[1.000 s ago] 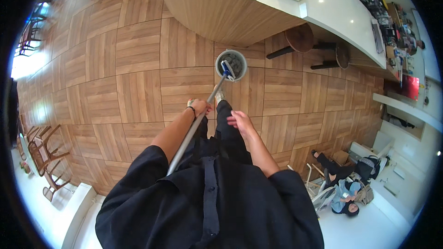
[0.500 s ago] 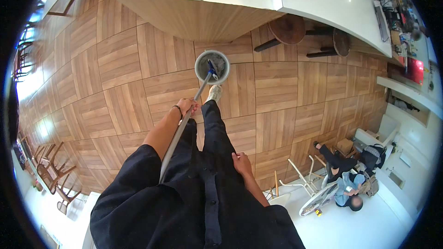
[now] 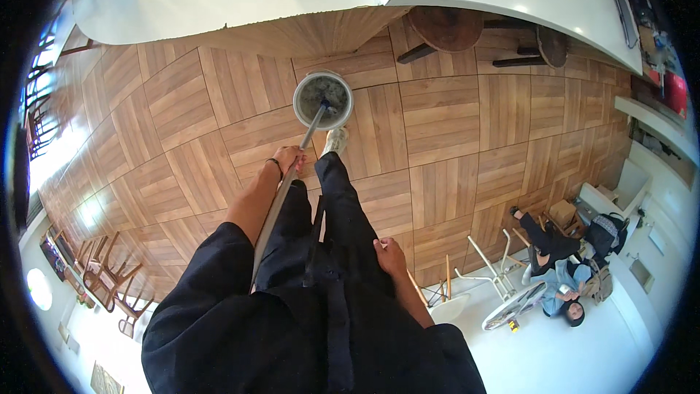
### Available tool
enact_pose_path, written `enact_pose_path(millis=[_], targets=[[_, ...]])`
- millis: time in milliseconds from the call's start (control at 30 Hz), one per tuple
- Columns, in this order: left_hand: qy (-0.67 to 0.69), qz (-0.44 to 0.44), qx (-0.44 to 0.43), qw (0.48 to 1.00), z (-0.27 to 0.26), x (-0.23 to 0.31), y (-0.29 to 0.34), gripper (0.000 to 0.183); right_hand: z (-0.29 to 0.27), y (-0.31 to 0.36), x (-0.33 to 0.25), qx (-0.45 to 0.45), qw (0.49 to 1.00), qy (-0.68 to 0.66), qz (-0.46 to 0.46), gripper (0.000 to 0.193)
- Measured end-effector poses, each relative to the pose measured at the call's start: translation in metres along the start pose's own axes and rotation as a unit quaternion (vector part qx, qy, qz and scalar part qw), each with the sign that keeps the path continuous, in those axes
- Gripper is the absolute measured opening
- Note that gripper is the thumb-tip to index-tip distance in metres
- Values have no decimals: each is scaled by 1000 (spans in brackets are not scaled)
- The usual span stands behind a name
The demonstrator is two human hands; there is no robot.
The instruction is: The person carries a mop and a bucket of water, wrings the mop out over the bucket by hand, and mops the floor.
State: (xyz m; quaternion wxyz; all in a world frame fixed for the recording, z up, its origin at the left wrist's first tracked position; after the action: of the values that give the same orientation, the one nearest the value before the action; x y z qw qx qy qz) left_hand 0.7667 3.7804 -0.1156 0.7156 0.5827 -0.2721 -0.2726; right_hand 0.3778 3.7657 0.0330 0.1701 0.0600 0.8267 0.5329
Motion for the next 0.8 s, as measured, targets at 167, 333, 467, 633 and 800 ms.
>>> enact_pose_path(millis=[167,333,467,633,800], targets=[[-31,18,19,999,0,1,-11,14,0,9,-5,-4,1000,7,12,49],[-54,17,-16,998,-16,-13,-4,7,20,10,-3,31,999,-27,-21,47],[-99,80,-24,992,-25,-29,38,9,35,22,-29,38,999,-14,-35,47],[-88,108,-34,990,-24,-37,130,3,55,26,-50,51,997,23,-48,46],[-110,101,-40,988,-36,-47,188,11,70,21,-57,64,996,28,-63,46]])
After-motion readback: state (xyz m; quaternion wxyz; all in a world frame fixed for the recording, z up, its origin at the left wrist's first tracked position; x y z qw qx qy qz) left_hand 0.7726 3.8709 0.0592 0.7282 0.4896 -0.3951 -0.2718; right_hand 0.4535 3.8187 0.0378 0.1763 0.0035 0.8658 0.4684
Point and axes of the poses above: each hand's wrist, its own y-axis away from the middle knuckle, its own z-axis out of the palm, x = y × z, the point moved 2 cm from there along -y, towards the middle knuckle, and after that the axes turned 7 degrees about -y, right-handed, at the moved point
